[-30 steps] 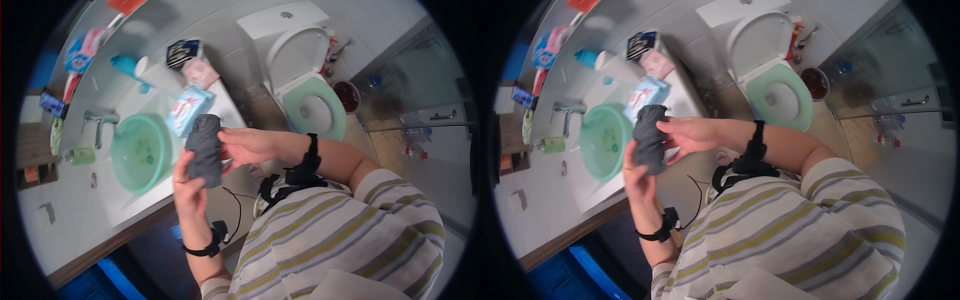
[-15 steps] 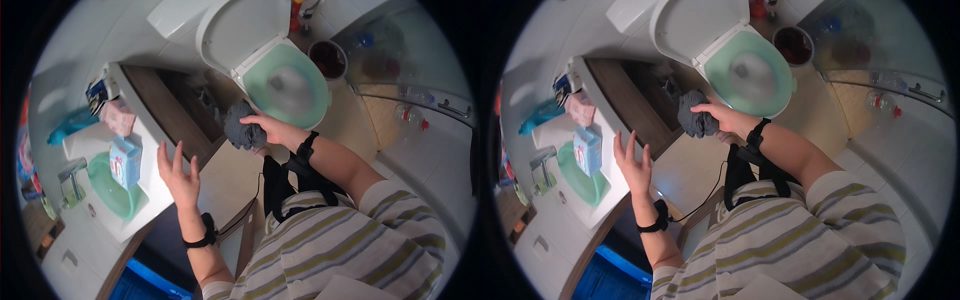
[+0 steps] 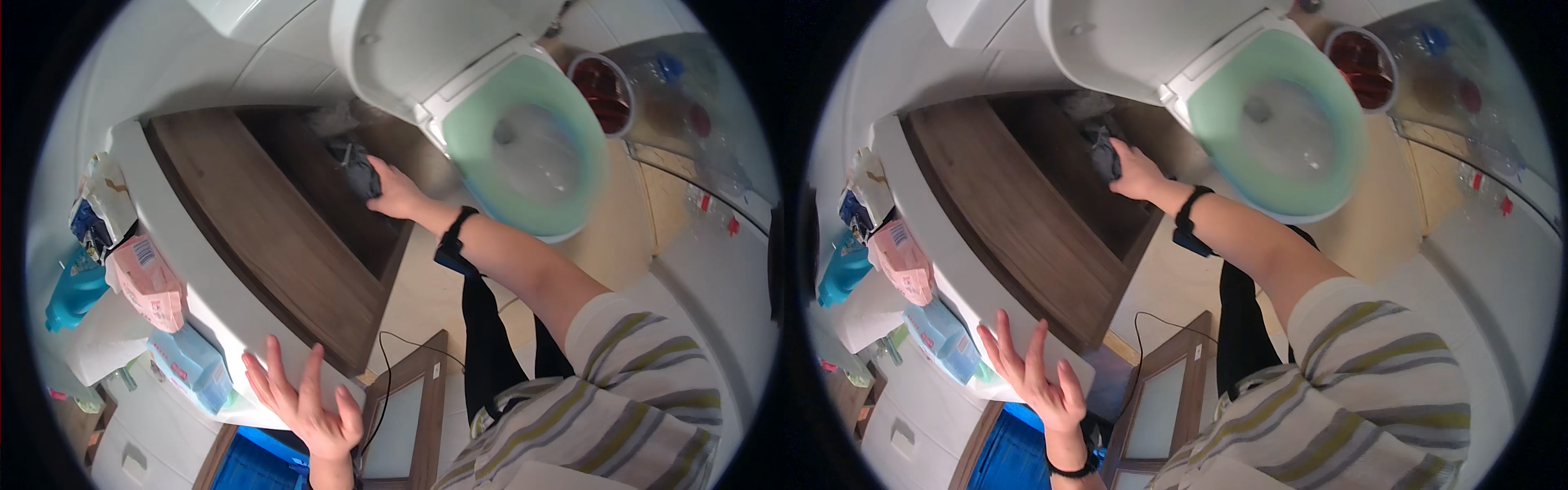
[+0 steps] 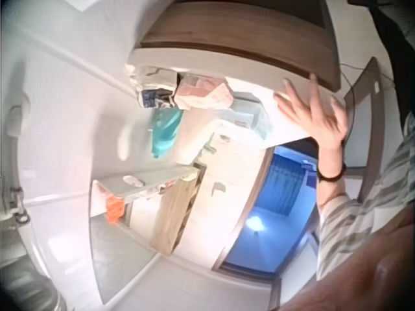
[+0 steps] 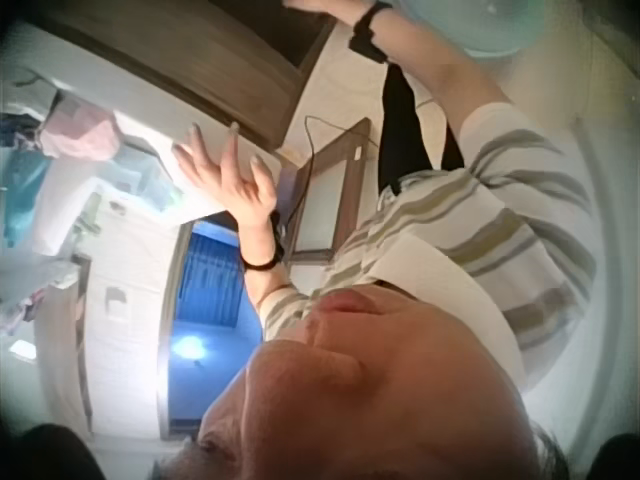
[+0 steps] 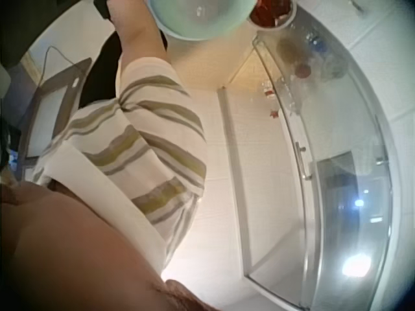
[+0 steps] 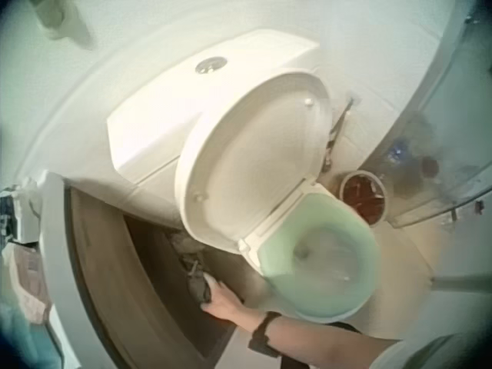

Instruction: Organizing cleaning supplies and scrubbing a bathroom wall with a cloth.

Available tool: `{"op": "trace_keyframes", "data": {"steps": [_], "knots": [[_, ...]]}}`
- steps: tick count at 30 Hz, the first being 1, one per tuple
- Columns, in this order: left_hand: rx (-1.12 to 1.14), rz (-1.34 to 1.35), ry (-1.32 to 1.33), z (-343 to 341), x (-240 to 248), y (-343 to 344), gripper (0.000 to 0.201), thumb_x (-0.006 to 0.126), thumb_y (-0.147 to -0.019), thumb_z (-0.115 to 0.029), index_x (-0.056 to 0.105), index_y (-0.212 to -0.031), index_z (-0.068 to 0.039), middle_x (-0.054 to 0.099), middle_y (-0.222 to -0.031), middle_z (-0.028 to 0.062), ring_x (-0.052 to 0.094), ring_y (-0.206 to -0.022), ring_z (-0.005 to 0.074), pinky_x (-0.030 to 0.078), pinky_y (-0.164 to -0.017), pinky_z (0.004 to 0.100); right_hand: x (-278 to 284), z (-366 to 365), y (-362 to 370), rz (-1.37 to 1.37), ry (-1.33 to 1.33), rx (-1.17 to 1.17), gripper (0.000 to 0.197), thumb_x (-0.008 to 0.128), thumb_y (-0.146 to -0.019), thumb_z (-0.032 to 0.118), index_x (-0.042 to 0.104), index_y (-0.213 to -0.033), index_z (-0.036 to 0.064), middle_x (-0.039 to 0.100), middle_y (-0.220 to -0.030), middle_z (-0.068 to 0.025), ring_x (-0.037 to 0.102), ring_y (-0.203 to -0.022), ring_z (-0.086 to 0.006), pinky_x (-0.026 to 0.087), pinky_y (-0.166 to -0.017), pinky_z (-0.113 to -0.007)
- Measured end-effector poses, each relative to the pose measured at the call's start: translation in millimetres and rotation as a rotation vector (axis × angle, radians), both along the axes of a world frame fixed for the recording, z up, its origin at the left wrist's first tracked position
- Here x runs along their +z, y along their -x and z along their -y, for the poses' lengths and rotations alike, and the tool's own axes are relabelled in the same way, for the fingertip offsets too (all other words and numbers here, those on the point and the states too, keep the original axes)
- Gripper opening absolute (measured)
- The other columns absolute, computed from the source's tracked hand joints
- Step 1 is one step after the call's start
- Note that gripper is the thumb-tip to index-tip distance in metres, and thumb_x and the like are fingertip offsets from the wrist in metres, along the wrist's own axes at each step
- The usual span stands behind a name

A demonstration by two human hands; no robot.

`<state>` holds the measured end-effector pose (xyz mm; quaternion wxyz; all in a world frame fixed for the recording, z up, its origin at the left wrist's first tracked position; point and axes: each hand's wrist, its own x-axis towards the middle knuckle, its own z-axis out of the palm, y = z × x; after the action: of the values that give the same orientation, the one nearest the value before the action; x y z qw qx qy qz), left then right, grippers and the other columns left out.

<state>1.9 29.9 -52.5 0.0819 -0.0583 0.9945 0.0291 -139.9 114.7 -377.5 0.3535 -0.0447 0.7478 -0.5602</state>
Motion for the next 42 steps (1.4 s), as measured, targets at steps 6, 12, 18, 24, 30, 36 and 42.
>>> {"op": "trace_keyframes", "data": {"steps": [6,12,18,24,30,36,42], "knots": [[0.024,0.066,0.07,2.9,9.9,-9.0,0.037,0.047,-0.075,-0.031,0.067,-0.095,-0.007,0.042,-0.131,0.0207,0.021,-0.131,0.0437,0.012,-0.106,0.058,6.6,133.6,73.7,-0.299,-0.089,0.114,0.084,0.07,-0.07,0.017,0.024,-0.139,0.0249,0.025,-0.14,-0.0225,0.048,-0.111,-0.0402,0.045,-0.09,-0.044],[0.007,0.114,-0.027,1.6,6.2,-9.3,0.039,0.047,-0.08,-0.037,0.069,-0.098,-0.01,0.045,-0.128,0.0209,0.027,-0.13,0.0359,0.006,-0.108,0.0571,-74.4,206.6,99.3,-0.806,-0.399,0.35,0.035,0.045,-0.09,0.024,0.054,-0.124,0.0276,0.018,-0.149,-0.007,0.016,-0.134,-0.0427,0.031,-0.099,-0.054],[-0.022,0.101,-0.031,0.1,8.9,-11.2,0.038,0.043,-0.083,-0.035,0.07,-0.094,-0.011,0.048,-0.125,0.0206,0.035,-0.126,0.0301,0.008,-0.108,0.057,-103.2,220.9,99.0,-0.831,-0.314,0.347,0.033,0.047,-0.087,0.024,0.059,-0.116,0.0161,0.031,-0.142,-0.0091,0.029,-0.126,-0.0413,0.039,-0.091,-0.05],[-0.017,0.159,0.054,2.5,5.1,-8.3,0.035,0.047,-0.074,-0.033,0.068,-0.089,-0.008,0.045,-0.124,0.021,0.026,-0.129,0.043,0.011,-0.105,0.0625,-116.9,141.9,-37.3,-0.92,-0.063,0.58,0.031,0.051,-0.082,0.02,0.061,-0.111,0.0145,0.041,-0.134,-0.0055,0.033,-0.124,-0.0372,0.04,-0.09,-0.045],[-0.005,0.087,0.054,3.0,7.8,-6.0,0.034,0.049,-0.073,-0.031,0.069,-0.088,-0.008,0.044,-0.127,0.0182,0.017,-0.131,0.0482,0.012,-0.105,0.0608,-70.6,69.6,-87.2,-0.885,-0.021,0.935,0.028,0.056,-0.078,0.018,0.066,-0.104,0.0178,0.039,-0.135,-0.0012,0.034,-0.125,-0.0341,0.041,-0.091,-0.042],[0.034,0.076,0.089,-2.0,1.4,-3.1,0.036,0.048,-0.072,-0.032,0.069,-0.089,-0.008,0.045,-0.128,0.0171,0.018,-0.131,0.0459,0.012,-0.105,0.0608,-88.8,109.2,0.9,-0.683,-0.004,0.524,0.034,0.057,-0.075,0.013,0.064,-0.108,0.0195,0.038,-0.135,-0.0035,0.045,-0.114,-0.0319,0.045,-0.091,-0.039],[0.063,0.116,0.107,-10.9,-0.9,-0.9,0.036,0.045,-0.076,-0.038,0.068,-0.085,-0.012,0.048,-0.121,0.0177,0.027,-0.128,0.0426,0.01,-0.105,0.0642,-124.5,178.3,140.0,-0.967,-0.313,0.419,0.029,0.05,-0.084,0.015,0.063,-0.11,0.0194,0.037,-0.139,-0.0004,0.046,-0.115,-0.0301,0.043,-0.09,-0.042]]}}
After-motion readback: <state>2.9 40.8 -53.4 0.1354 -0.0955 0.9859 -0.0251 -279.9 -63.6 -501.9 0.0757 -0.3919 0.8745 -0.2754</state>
